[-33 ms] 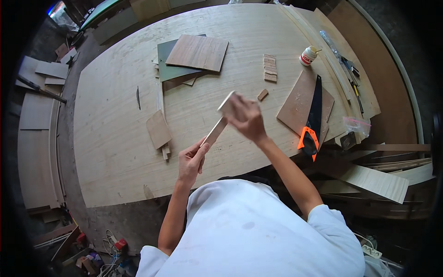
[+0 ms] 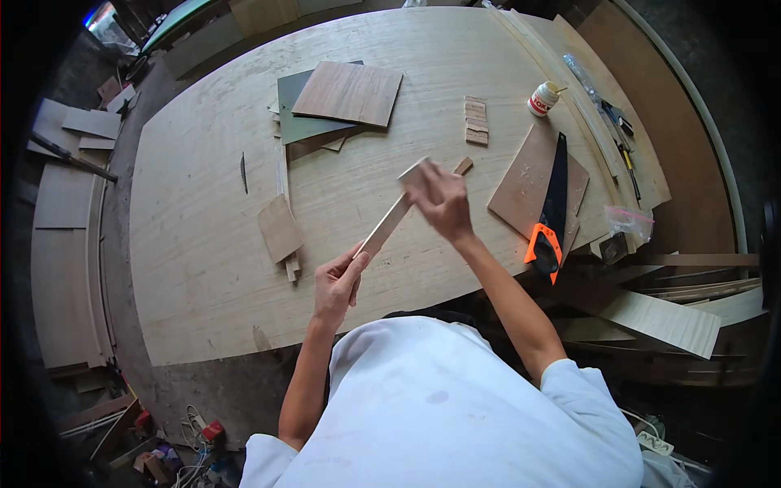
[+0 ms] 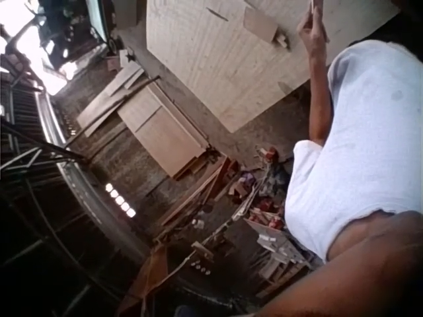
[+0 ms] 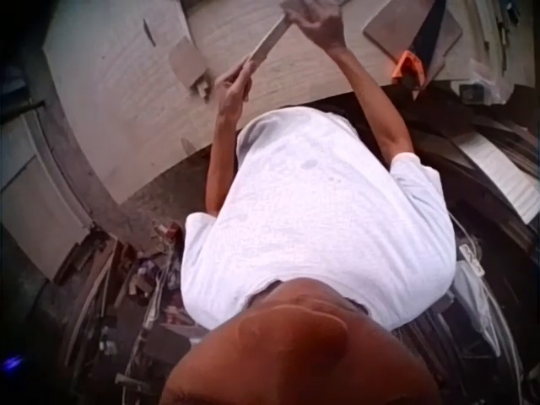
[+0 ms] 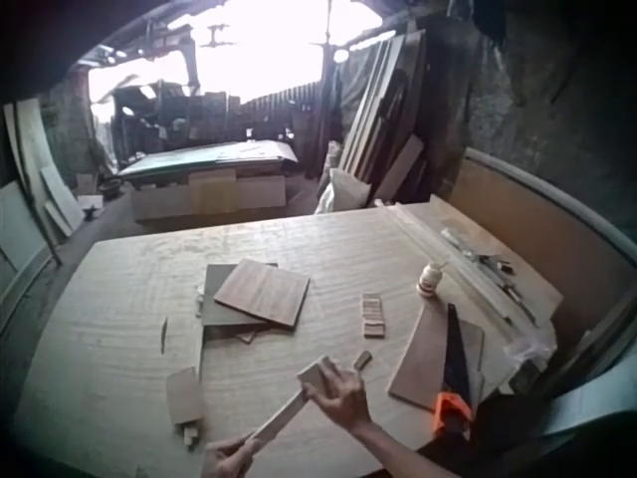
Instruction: Assembling and checking the fit of small wooden pieces at a workshop table.
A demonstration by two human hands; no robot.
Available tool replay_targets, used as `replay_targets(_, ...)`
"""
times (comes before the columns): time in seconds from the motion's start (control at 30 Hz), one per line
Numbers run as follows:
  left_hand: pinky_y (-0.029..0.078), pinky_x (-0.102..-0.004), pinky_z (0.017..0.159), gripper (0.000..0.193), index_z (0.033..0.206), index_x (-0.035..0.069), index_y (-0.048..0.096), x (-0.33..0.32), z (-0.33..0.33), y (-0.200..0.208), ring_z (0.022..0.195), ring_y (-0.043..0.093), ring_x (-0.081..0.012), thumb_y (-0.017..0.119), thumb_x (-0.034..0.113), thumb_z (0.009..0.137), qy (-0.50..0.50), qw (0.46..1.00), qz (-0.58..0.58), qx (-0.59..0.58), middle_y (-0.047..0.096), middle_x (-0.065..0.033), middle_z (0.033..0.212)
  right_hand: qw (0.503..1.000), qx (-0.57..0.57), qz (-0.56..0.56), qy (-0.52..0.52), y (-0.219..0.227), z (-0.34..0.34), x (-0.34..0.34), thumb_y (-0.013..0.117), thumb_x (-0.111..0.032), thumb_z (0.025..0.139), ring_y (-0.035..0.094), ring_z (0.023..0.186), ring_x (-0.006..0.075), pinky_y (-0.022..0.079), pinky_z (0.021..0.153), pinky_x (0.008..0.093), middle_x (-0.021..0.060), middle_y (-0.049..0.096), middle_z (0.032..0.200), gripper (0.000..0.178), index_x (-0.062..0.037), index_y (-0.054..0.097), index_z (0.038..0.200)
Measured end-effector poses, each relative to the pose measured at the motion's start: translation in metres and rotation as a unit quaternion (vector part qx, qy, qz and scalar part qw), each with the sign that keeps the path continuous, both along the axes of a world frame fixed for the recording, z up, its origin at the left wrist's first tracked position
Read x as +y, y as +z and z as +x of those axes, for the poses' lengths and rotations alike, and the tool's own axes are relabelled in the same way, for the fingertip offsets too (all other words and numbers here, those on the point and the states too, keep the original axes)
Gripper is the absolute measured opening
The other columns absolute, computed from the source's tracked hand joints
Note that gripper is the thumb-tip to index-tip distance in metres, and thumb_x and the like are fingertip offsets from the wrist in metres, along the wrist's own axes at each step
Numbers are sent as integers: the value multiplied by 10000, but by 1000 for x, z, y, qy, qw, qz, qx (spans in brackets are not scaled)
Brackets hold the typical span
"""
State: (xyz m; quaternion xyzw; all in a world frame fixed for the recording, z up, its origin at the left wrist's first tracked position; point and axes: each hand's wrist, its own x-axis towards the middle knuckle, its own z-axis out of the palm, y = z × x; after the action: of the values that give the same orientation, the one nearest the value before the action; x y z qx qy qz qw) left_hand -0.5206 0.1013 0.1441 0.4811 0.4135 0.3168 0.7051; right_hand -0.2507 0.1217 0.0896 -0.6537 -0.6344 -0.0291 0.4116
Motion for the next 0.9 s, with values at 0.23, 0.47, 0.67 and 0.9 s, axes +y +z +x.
replay_targets(0.23,265,-216,391,385,1350,16,658,-1,0,-5,459,357,-2,669,214,1020,17,1000,-2,-6,494,88,615,992,-42,39,110,29,-17,-10,809,-367,853,602,1169,389,473,1040,446,211,649,1340,575,-32,684,1304)
replay_targets(0.47,288,-211,391,372,1341,8,662,3,-7,-15,458,373,-6,654,211,1029,32,999,12,-2,528,74,643,996,-72,9,44,37,-4,-18,748,-472,899,636,1147,385,508,1015,415,228,681,1289,666,-2,639,1357)
replay_targets(0.67,358,-207,436,365,1336,-11,659,-1,-14,-26,516,461,-28,643,197,1037,29,999,23,20,639,17,815,951,278,-131,-23,23,18,-17,710,-438,940,648,1213,347,493,1044,391,245,649,1344,659,40,599,1380)
replay_targets(0.9,554,-289,838,348,1316,-9,633,4,-31,-46,900,674,-126,654,186,1028,-84,996,9,-30,737,-104,1152,840,513,-162,71,30,17,-21,623,-437,1024,600,1175,144,473,982,268,100,685,1260,593,20,599,1401)
